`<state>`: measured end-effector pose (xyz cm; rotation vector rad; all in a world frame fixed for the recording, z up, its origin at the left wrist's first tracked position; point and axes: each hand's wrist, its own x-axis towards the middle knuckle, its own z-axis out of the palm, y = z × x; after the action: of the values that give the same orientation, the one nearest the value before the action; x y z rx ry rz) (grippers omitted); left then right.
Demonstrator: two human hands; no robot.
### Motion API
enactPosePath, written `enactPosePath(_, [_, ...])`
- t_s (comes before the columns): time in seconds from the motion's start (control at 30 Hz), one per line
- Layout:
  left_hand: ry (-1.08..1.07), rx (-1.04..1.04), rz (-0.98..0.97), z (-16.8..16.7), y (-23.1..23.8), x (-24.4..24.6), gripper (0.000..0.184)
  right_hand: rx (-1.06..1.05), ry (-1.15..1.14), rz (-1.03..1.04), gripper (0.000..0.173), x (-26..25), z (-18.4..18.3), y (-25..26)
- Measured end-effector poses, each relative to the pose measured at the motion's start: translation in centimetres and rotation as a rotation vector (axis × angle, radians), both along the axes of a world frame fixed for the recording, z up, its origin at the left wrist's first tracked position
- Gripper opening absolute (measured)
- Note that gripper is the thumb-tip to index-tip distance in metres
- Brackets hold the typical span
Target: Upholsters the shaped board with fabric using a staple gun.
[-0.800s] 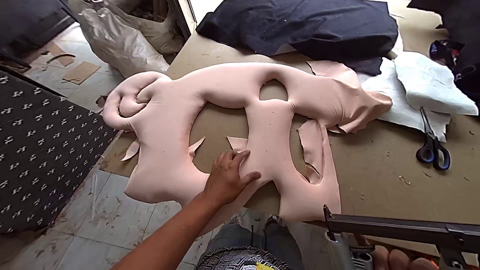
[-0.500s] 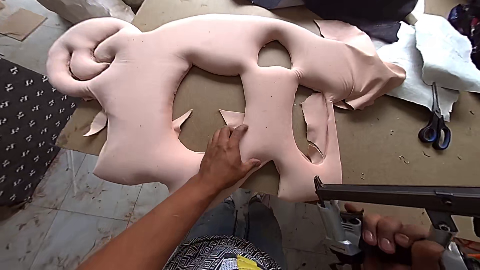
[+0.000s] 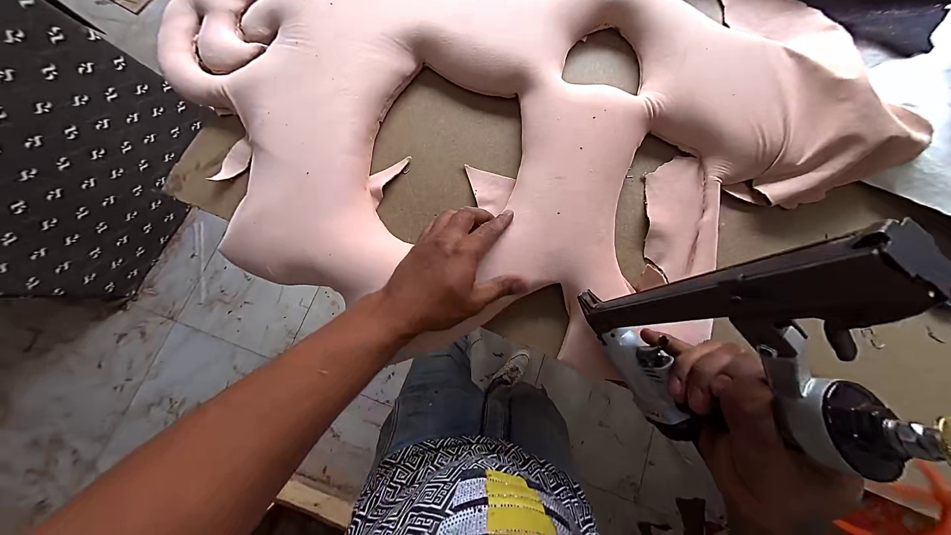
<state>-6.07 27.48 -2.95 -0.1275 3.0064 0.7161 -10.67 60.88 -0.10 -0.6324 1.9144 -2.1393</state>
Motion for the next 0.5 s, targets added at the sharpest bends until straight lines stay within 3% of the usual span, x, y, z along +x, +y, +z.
enactPosePath(0.33, [-0.062,-0.148,0.197,0.0,3.3,0.0,0.096,0.161,0.079,0.005,0.024,0.2,1.1,-2.8])
enactPosePath(0.5, [-0.115,0.049,0.199,0.7,1.6,-0.3,0.096,0.152,0.064,0.033,0.022,-0.3,1.8,-3.8])
